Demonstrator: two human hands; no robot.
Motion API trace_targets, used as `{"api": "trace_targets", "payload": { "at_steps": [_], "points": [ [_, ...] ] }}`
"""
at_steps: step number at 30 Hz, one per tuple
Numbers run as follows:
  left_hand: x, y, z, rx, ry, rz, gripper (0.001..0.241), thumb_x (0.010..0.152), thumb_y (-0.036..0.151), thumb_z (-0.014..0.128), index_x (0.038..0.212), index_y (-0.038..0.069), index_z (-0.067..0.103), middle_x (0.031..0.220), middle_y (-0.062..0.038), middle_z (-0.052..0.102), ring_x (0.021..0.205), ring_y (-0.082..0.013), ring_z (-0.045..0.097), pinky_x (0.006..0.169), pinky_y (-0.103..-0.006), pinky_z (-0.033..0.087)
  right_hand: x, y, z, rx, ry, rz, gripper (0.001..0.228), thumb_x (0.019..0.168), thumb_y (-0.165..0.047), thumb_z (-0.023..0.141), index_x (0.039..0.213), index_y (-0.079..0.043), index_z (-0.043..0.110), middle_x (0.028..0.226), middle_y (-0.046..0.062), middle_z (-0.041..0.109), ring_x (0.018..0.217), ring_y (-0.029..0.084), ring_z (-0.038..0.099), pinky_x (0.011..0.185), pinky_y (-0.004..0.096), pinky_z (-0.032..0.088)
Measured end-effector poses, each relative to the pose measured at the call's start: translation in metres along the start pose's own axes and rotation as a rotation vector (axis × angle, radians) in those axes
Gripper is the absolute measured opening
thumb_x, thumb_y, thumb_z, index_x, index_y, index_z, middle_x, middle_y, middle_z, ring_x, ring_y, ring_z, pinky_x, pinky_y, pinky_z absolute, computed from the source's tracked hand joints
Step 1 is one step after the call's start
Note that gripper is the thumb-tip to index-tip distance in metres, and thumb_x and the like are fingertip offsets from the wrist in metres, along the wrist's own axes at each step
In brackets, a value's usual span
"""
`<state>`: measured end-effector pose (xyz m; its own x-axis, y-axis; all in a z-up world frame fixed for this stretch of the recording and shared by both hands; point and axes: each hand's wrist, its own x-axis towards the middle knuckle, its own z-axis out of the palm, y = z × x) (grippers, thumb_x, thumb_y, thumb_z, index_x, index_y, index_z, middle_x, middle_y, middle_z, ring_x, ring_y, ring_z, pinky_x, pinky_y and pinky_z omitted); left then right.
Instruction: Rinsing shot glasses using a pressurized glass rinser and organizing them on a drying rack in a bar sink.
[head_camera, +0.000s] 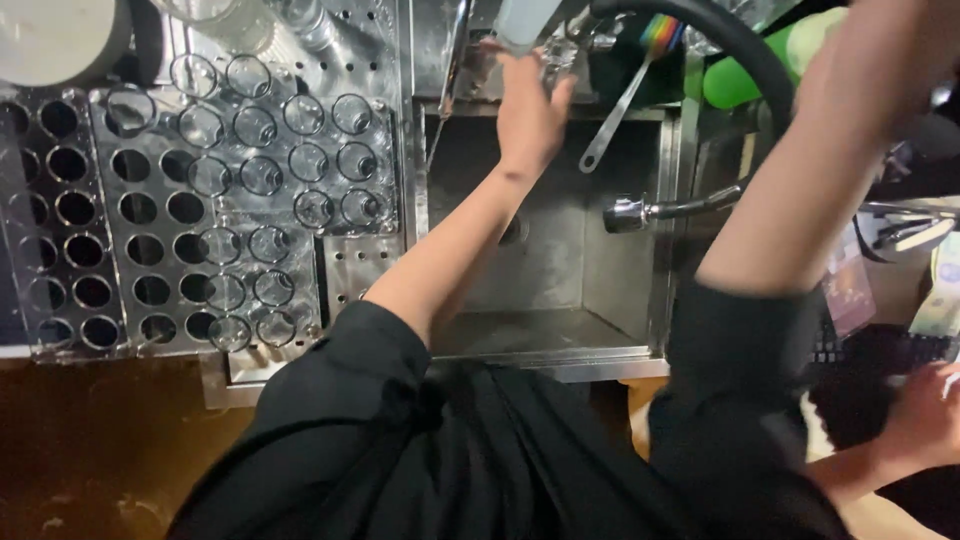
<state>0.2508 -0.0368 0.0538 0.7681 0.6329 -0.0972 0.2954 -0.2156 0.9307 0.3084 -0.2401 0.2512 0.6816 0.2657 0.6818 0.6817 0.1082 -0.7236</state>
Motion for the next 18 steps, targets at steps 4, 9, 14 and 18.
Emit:
{"api": "trace_targets", "payload": {
  "at_steps": [4, 9, 14, 18],
  "points": [
    [-0.001, 0.017, -0.016, 0.065, -0.021, 0.023, 0.037, 0.096, 0.022, 0.068, 0.125, 0.004, 0.053, 0.157, -0.027, 0.033, 0.108, -0.0503, 0.067, 0.078, -0.0582, 0.057, -0.07, -0.024, 0.048, 0.028, 0.016, 0.016, 0.064, 0.126, 0.017, 0.058, 0.169, -0.027, 0.039, 0.178, -0.008, 0.04, 0.175, 0.015, 0.031, 0.159, 0.046, 0.021],
    [-0.004, -0.02, 0.004, 0.195, 0.167, 0.272, 0.039, 0.094, 0.025, 0.073, 0.112, 0.005, 0.045, 0.138, -0.032, 0.041, 0.092, -0.0602, 0.058, 0.065, -0.0604, 0.051, -0.208, -0.067, 0.1, -0.055, -0.017, 0.32, 0.064, 0.101, 0.007, 0.062, 0.157, 0.006, 0.032, 0.164, 0.025, 0.035, 0.157, 0.037, 0.036, 0.134, 0.048, 0.035],
    [-0.083, -0.005, -0.064, -0.027, -0.03, 0.194, 0.04, 0.1, 0.023, 0.068, 0.135, 0.013, 0.053, 0.141, -0.006, 0.031, 0.116, -0.0293, 0.061, 0.084, -0.0396, 0.055, -0.25, -0.098, 0.095, -0.245, -0.21, 0.419, 0.048, 0.099, -0.005, 0.065, 0.145, -0.008, 0.05, 0.154, 0.016, 0.048, 0.147, 0.033, 0.048, 0.124, 0.046, 0.044],
    [-0.146, -0.009, -0.112, -0.142, -0.161, 0.289, 0.032, 0.086, 0.025, 0.078, 0.109, 0.011, 0.06, 0.111, -0.006, 0.053, 0.1, -0.0203, 0.056, 0.085, -0.0319, 0.048, -0.26, -0.093, 0.092, -0.227, -0.198, 0.395, 0.045, 0.097, -0.004, 0.062, 0.141, -0.002, 0.051, 0.149, 0.021, 0.05, 0.143, 0.034, 0.051, 0.119, 0.045, 0.046]
  ]
}}
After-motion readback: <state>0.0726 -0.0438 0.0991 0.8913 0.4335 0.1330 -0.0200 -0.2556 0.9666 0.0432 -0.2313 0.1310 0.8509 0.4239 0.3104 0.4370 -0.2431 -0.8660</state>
